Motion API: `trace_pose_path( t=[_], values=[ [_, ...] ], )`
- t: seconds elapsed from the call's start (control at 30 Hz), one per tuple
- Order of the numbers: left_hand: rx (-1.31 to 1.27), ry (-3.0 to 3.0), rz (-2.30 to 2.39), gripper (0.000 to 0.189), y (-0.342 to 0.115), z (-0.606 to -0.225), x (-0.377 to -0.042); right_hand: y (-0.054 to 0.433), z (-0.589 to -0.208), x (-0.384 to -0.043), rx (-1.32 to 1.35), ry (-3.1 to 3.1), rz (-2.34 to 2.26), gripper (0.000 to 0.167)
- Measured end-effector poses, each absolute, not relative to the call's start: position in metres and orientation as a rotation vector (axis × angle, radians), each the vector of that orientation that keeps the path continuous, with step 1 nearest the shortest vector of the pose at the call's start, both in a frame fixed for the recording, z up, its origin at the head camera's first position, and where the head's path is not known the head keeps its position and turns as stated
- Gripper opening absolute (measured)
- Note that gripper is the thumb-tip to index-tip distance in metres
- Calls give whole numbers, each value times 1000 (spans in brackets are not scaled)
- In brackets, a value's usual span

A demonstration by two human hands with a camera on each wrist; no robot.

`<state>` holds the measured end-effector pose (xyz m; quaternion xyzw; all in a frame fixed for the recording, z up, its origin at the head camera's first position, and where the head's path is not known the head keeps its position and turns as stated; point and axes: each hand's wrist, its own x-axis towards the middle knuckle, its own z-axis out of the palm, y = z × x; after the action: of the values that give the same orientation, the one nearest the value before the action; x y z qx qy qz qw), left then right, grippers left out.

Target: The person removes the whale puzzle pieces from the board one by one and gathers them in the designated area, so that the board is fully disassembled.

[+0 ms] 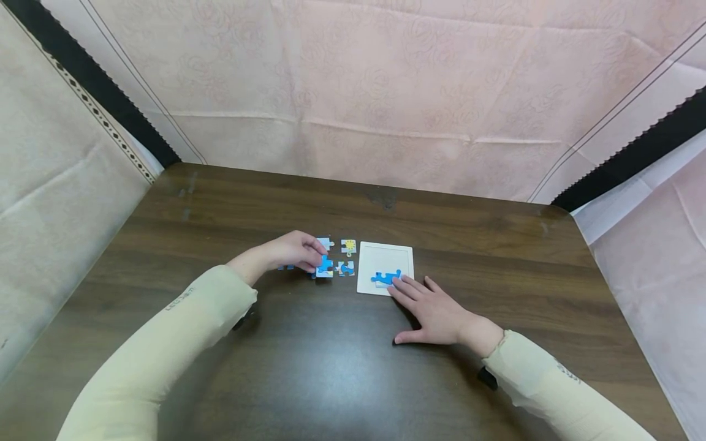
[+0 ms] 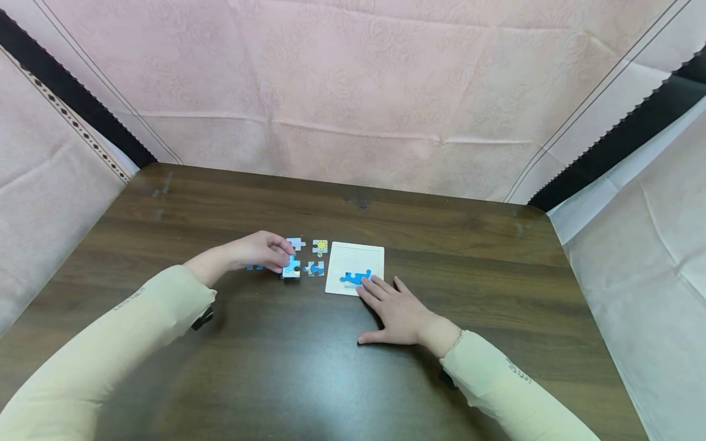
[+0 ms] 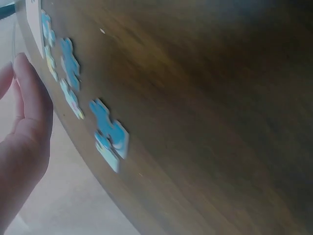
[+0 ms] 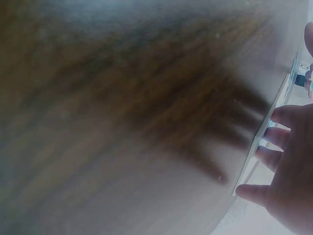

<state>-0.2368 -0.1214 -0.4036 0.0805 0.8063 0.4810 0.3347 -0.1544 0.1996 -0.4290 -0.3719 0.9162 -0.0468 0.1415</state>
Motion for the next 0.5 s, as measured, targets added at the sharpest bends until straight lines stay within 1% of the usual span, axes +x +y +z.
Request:
trace_pose_path(
  t=[0.5],
  values=[
    [178,2116,1227,34,-157,-413,-231,199,-430,-155,-1063,2644,-129,89]
  ],
)
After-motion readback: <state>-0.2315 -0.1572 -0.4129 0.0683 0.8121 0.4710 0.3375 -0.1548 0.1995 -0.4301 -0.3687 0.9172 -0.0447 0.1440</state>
